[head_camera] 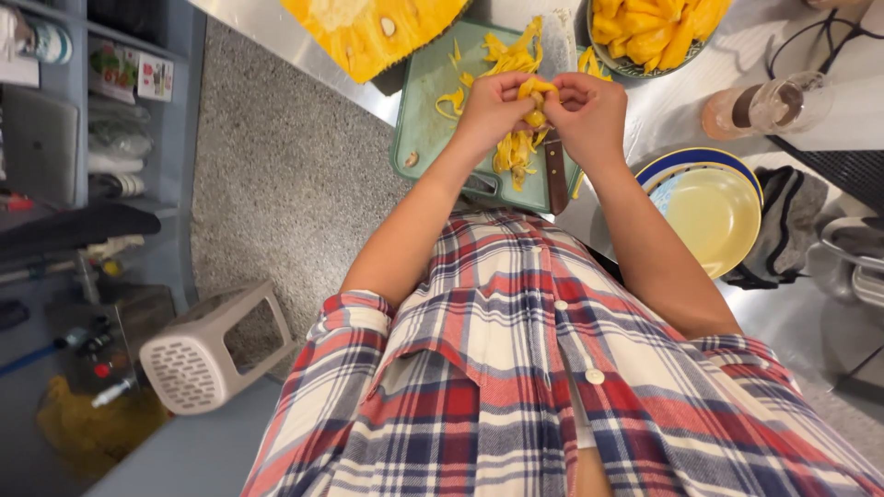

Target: The person pulls yellow jackfruit pods from the rind by hand on a cutting board, removes seeds and places the cleaned pods on a plate, then moves the board aside, repositions large jackfruit quarters on the counter, and cuts the rind off the quarters with a cleaver.

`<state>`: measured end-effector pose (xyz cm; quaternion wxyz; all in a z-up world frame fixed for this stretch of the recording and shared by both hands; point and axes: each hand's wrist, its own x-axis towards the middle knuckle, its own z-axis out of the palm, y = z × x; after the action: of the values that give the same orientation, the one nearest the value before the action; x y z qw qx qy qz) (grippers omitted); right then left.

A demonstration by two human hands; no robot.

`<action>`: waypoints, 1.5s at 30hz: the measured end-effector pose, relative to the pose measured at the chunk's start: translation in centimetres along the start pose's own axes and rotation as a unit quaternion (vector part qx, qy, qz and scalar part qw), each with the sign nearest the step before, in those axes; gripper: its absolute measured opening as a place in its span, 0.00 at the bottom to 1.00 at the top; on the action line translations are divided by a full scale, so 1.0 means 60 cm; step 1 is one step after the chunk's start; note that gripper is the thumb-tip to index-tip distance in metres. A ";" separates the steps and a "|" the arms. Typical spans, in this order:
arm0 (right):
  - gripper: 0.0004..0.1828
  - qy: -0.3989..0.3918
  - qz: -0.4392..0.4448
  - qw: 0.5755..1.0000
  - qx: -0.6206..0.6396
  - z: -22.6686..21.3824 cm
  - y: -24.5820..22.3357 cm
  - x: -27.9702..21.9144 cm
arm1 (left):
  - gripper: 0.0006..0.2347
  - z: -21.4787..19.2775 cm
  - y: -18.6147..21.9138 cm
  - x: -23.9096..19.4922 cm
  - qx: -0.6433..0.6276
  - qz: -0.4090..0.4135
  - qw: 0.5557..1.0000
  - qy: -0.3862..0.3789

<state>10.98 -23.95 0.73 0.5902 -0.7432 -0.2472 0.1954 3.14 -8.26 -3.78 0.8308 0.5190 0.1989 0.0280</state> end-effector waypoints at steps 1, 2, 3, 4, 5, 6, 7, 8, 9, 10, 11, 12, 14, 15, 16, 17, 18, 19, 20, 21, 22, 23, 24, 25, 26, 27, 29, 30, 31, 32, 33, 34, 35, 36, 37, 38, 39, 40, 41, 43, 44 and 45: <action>0.04 0.008 0.000 1.000 -0.001 -0.002 0.003 0.005 | 0.10 -0.010 0.001 0.005 0.002 -0.001 1.000 -0.008; 0.05 -0.014 0.042 0.998 0.042 -0.003 0.007 0.010 | 0.12 -0.021 0.003 0.011 -0.008 -0.021 0.999 -0.035; 0.07 -0.036 0.084 0.992 0.086 -0.003 0.012 0.016 | 0.14 -0.033 0.005 0.017 -0.018 -0.043 0.997 -0.062; 0.07 -0.030 0.086 0.992 0.087 -0.002 0.018 0.019 | 0.14 -0.040 0.005 0.021 -0.016 -0.047 0.996 -0.068; 0.07 -0.046 0.112 0.988 0.097 -0.001 0.024 0.022 | 0.14 -0.047 0.004 0.025 -0.014 -0.072 0.994 -0.080; 0.08 -0.062 0.139 0.982 0.108 0.001 0.032 0.025 | 0.14 -0.055 0.002 0.029 -0.012 -0.098 0.991 -0.092; 0.08 -0.055 0.141 0.982 0.109 0.008 0.030 0.020 | 0.14 -0.060 -0.002 0.034 -0.010 -0.102 0.990 -0.098; 0.08 -0.054 0.077 0.995 -0.009 0.014 0.028 0.018 | 0.14 -0.065 -0.005 0.041 0.034 -0.111 0.989 -0.093; 0.10 -0.053 0.014 0.990 -0.128 0.020 0.026 0.016 | 0.14 -0.070 -0.008 0.048 0.078 -0.119 0.986 -0.088; 0.10 -0.047 0.017 0.990 -0.128 0.028 0.003 0.012 | 0.14 -0.072 -0.011 0.052 0.080 -0.123 0.985 -0.094; 0.12 -0.033 -0.027 0.970 -0.237 0.035 -0.019 0.009 | 0.13 -0.075 -0.014 0.055 0.126 -0.108 0.983 -0.076; 0.15 -0.020 -0.069 0.936 -0.344 0.043 -0.042 0.005 | 0.12 -0.077 -0.017 0.057 0.172 -0.093 0.979 -0.058; 0.16 -0.026 -0.110 0.924 -0.365 0.048 -0.026 0.000 | 0.11 -0.079 -0.003 0.051 0.188 -0.096 0.975 -0.073; 0.17 -0.037 -0.155 0.909 -0.384 0.050 -0.018 -0.002 | 0.10 -0.080 0.005 0.049 0.202 -0.096 0.971 -0.083; 0.17 -0.034 -0.150 0.910 -0.384 0.055 -0.010 -0.004 | 0.10 -0.084 0.002 0.047 0.204 -0.100 0.970 -0.087; 0.14 -0.027 -0.147 0.912 -0.381 0.061 -0.001 -0.006 | 0.11 -0.088 -0.001 0.044 0.210 -0.075 0.968 -0.115; 0.12 -0.020 -0.145 0.914 -0.380 0.064 0.007 -0.007 | 0.13 -0.089 -0.005 0.044 0.214 -0.048 0.965 -0.144; 0.12 -0.017 -0.141 0.914 -0.381 0.067 0.004 -0.009 | 0.13 -0.093 -0.015 0.048 0.214 -0.050 0.964 -0.148; 0.12 0.000 -0.153 0.915 -0.374 0.073 0.002 -0.009 | 0.13 -0.101 -0.023 0.052 0.222 -0.014 0.965 -0.139; 0.11 0.017 -0.164 0.915 -0.368 0.080 -0.001 -0.009 | 0.13 -0.109 -0.031 0.056 0.229 0.023 0.965 -0.130; 0.11 0.020 -0.160 0.915 -0.369 0.084 -0.003 -0.010 | 0.13 -0.110 -0.027 0.056 0.229 0.020 0.964 -0.134; 0.10 0.022 -0.164 0.911 -0.379 0.088 -0.005 -0.011 | 0.13 -0.110 -0.023 0.055 0.188 -0.015 0.972 -0.143; 0.09 0.025 -0.171 0.905 -0.389 0.090 -0.006 -0.008 | 0.13 -0.110 -0.017 0.059 0.147 -0.049 0.976 -0.150; 0.09 0.028 -0.169 0.905 -0.390 0.087 -0.007 -0.007 | 0.13 -0.109 -0.007 0.060 0.147 -0.049 0.976 -0.154; 0.08 0.026 -0.181 0.913 -0.365 0.086 -0.008 -0.006 | 0.15 -0.111 0.003 0.061 0.170 -0.062 0.972 -0.151; 0.08 0.024 -0.192 0.921 -0.339 0.085 -0.008 -0.005 | 0.18 -0.113 0.013 0.061 0.192 -0.075 0.967 -0.147; 0.08 0.008 -0.155 0.938 -0.310 0.087 -0.009 -0.005 | 0.17 -0.123 0.017 0.055 0.204 -0.074 0.962 -0.167; 0.08 -0.008 -0.122 0.951 -0.285 0.082 -0.010 -0.002 | 0.16 -0.124 0.020 0.059 0.213 -0.067 0.957 -0.186; 0.08 -0.006 -0.121 0.951 -0.286 0.082 -0.014 0.000 | 0.16 -0.126 0.021 0.060 0.213 -0.067 0.956 -0.189; 0.07 -0.021 -0.099 0.951 -0.292 0.082 -0.018 0.002 | 0.16 -0.130 0.022 0.060 0.229 -0.035 0.952 -0.198; 0.07 -0.037 -0.078 0.951 -0.298 0.081 -0.021 0.004 | 0.15 -0.133 0.022 0.061 0.245 -0.004 0.947 -0.207; 0.07 -0.036 -0.077 0.951 -0.297 0.079 -0.022 0.007 | 0.15 -0.133 0.041 0.057 0.245 -0.005 0.947 -0.208; 0.07 -0.047 -0.051 0.961 -0.269 0.076 -0.024 0.010 | 0.15 -0.132 0.061 0.053 0.332 0.050 0.917 -0.215; 0.08 -0.060 -0.024 0.968 -0.241 0.072 -0.025 0.010 | 0.15 -0.131 0.078 0.047 0.414 0.103 0.878 -0.219; 0.08 -0.059 -0.022 0.969 -0.241 0.070 -0.030 0.008 | 0.15 -0.135 0.082 0.047 0.413 0.101 0.878 -0.220; 0.07 -0.061 -0.019 0.968 -0.243 0.066 -0.035 0.010 | 0.15 -0.139 0.089 0.051 0.437 0.129 0.856 -0.244; 0.07 -0.063 -0.016 0.967 -0.245 0.062 -0.040 0.013 | 0.14 -0.142 0.096 0.055 0.460 0.155 0.832 -0.268; 0.07 -0.064 -0.016 0.967 -0.245 0.052 -0.033 0.013 | 0.14 -0.148 0.101 0.055 0.460 0.156 0.832 -0.267; 0.07 -0.051 -0.016 0.971 -0.232 0.041 -0.026 0.014 | 0.14 -0.153 0.105 0.056 0.473 0.175 0.820 -0.269; 0.07 -0.038 -0.015 0.975 -0.218 0.026 -0.019 0.016 | 0.15 -0.167 0.103 0.056 0.487 0.193 0.807 -0.272; 0.07 -0.022 -0.007 0.973 -0.230 0.019 -0.018 0.019 | 0.15 -0.173 0.096 0.058 0.479 0.163 0.826 -0.249; 0.09 -0.006 0.002 0.970 -0.242 0.011 -0.018 0.022 | 0.16 -0.179 0.089 0.059 0.471 0.132 0.843 -0.225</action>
<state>11.51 -22.47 1.65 0.3905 -0.8635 -0.2891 0.1353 3.41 4.21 -4.30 0.4971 0.8611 -0.0745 -0.0767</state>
